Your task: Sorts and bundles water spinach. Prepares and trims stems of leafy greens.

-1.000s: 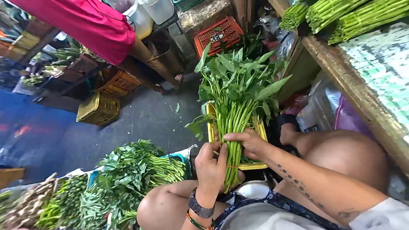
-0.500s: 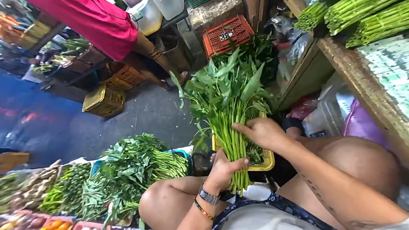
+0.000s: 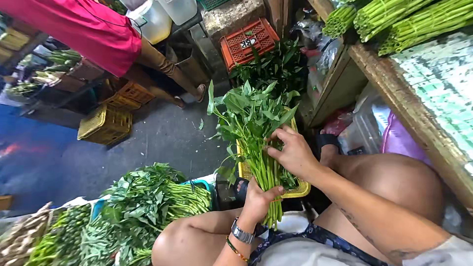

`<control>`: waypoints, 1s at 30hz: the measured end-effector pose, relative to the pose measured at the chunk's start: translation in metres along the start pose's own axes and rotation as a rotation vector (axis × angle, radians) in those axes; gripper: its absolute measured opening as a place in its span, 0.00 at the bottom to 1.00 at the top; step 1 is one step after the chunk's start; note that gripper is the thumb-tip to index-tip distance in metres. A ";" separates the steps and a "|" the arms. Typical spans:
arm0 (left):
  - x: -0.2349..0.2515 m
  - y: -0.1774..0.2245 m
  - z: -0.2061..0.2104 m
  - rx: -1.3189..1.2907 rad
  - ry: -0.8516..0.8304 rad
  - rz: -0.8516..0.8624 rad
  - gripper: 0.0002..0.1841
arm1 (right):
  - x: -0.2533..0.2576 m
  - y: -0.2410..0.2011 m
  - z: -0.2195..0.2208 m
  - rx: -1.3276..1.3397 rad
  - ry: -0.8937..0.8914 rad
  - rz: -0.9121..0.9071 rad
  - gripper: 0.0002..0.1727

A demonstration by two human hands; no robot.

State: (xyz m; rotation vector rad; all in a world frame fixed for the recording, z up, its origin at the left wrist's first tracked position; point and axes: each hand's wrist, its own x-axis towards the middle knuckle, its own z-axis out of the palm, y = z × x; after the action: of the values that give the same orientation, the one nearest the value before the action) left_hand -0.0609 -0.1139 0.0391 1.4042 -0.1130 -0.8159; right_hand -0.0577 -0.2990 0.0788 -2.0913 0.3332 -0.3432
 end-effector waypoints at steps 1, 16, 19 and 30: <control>0.000 0.001 -0.001 -0.011 0.006 -0.001 0.34 | 0.000 0.000 0.002 -0.024 0.024 -0.047 0.09; -0.005 0.012 -0.039 -0.018 0.055 0.033 0.32 | -0.009 -0.010 -0.012 -0.165 -0.322 -0.303 0.09; -0.007 0.017 -0.067 -0.159 -0.041 0.052 0.35 | -0.004 -0.012 -0.046 -0.208 -0.306 -0.127 0.09; -0.023 0.022 -0.088 -0.300 -0.327 0.080 0.30 | -0.014 -0.013 -0.033 -0.479 -0.870 -0.073 0.24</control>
State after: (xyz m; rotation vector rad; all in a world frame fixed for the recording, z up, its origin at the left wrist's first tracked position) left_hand -0.0223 -0.0296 0.0492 0.9719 -0.2843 -0.9481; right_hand -0.0816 -0.3133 0.1054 -2.4880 -0.2071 0.6680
